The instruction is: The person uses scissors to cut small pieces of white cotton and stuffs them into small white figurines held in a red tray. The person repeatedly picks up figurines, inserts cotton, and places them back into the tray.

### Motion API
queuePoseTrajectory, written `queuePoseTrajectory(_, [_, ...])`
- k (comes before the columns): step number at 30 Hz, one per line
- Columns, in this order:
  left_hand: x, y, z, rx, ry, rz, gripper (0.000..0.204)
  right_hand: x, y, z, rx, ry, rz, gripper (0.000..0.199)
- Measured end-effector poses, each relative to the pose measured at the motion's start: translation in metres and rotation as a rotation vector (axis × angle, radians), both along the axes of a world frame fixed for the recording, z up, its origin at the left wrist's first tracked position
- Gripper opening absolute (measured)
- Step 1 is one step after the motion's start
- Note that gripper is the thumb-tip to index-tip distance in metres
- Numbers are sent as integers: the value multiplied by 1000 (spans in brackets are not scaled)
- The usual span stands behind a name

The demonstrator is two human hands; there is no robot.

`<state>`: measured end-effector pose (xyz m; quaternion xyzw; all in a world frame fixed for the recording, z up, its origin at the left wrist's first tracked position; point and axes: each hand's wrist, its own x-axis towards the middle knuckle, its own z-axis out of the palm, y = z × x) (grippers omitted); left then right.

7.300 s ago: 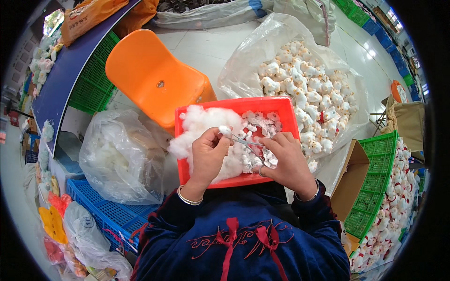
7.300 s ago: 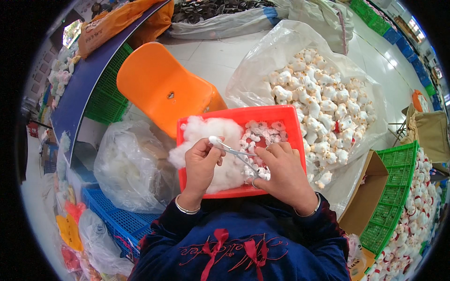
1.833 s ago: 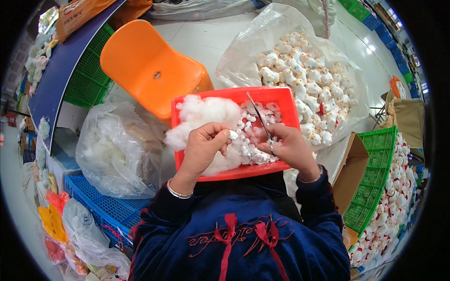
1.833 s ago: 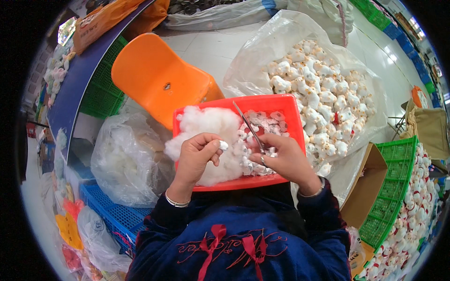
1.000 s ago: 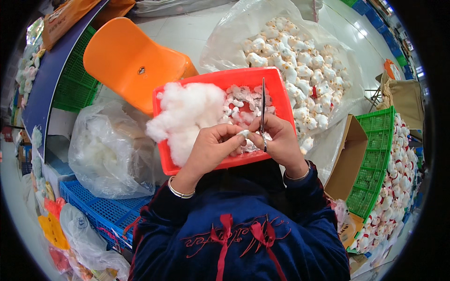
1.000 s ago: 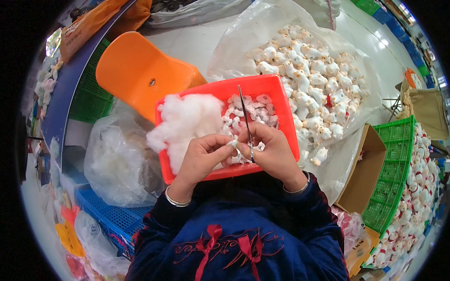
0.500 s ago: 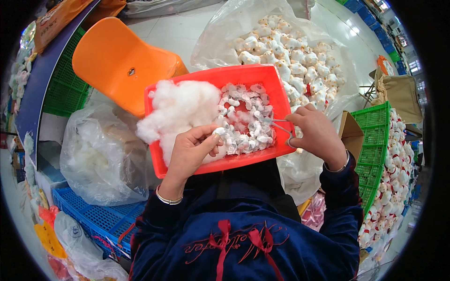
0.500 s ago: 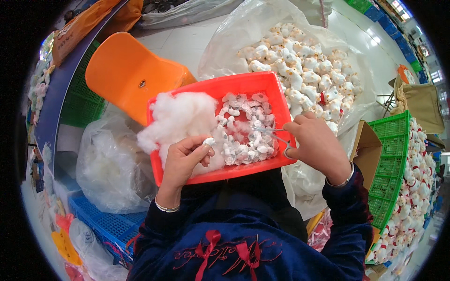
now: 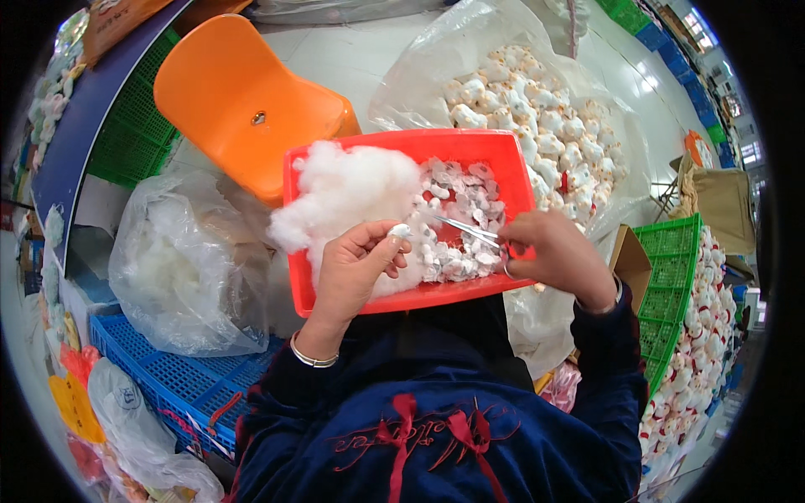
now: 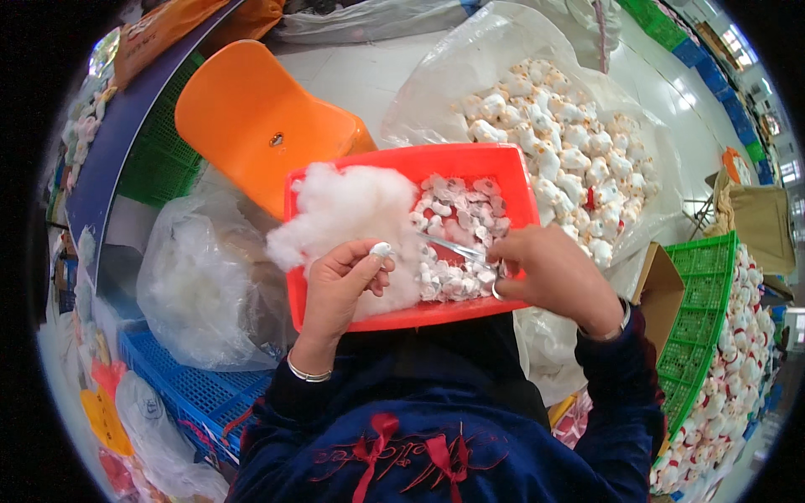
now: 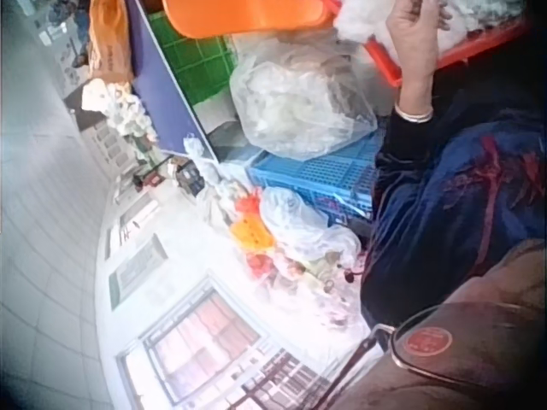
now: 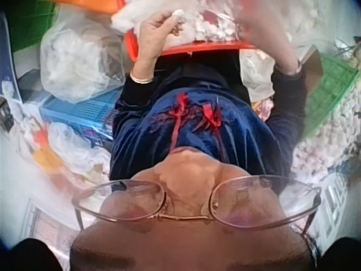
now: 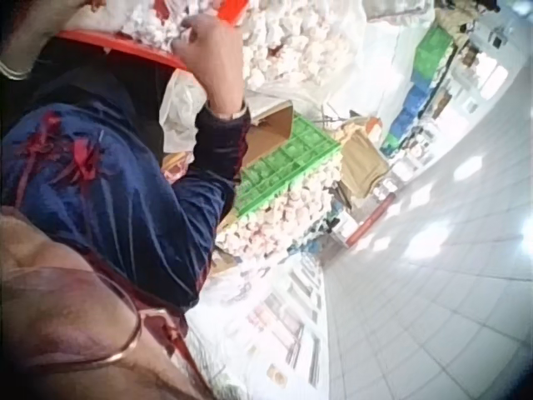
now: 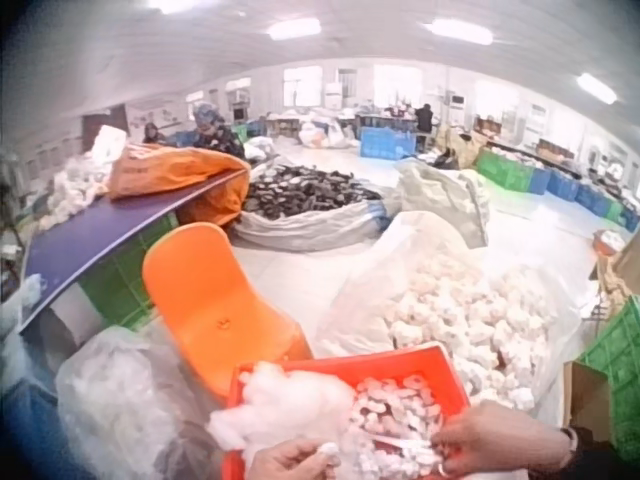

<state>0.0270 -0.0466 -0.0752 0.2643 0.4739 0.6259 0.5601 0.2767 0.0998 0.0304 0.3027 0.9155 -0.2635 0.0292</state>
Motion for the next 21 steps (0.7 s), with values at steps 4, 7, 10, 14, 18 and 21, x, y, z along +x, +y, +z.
queuePoseTrajectory(4, [6, 3, 3, 28, 4, 34, 22, 1, -36, -7, -202, 268, -11, 32])
queuePoseTrajectory(7, [11, 3, 5, 54, 24, 60, 23, -11, -56, -21, -182, 276, -41, 32])
queuePoseTrajectory(10, [13, 1, 10, 61, 26, 84, 24, -14, -65, -31, -245, 273, -126, 30])
queuePoseTrajectory(14, [15, -1, 12, 64, 28, 114, 24, -18, -75, -33, -364, 293, -187, 29])
queuePoseTrajectory(18, [19, -1, 13, 77, 11, 175, 24, -24, -85, -34, -452, 331, -239, 30])
queuePoseTrajectory(21, [25, -1, 12, 69, -13, 221, 22, -29, -91, -38, -470, 350, -259, 30])
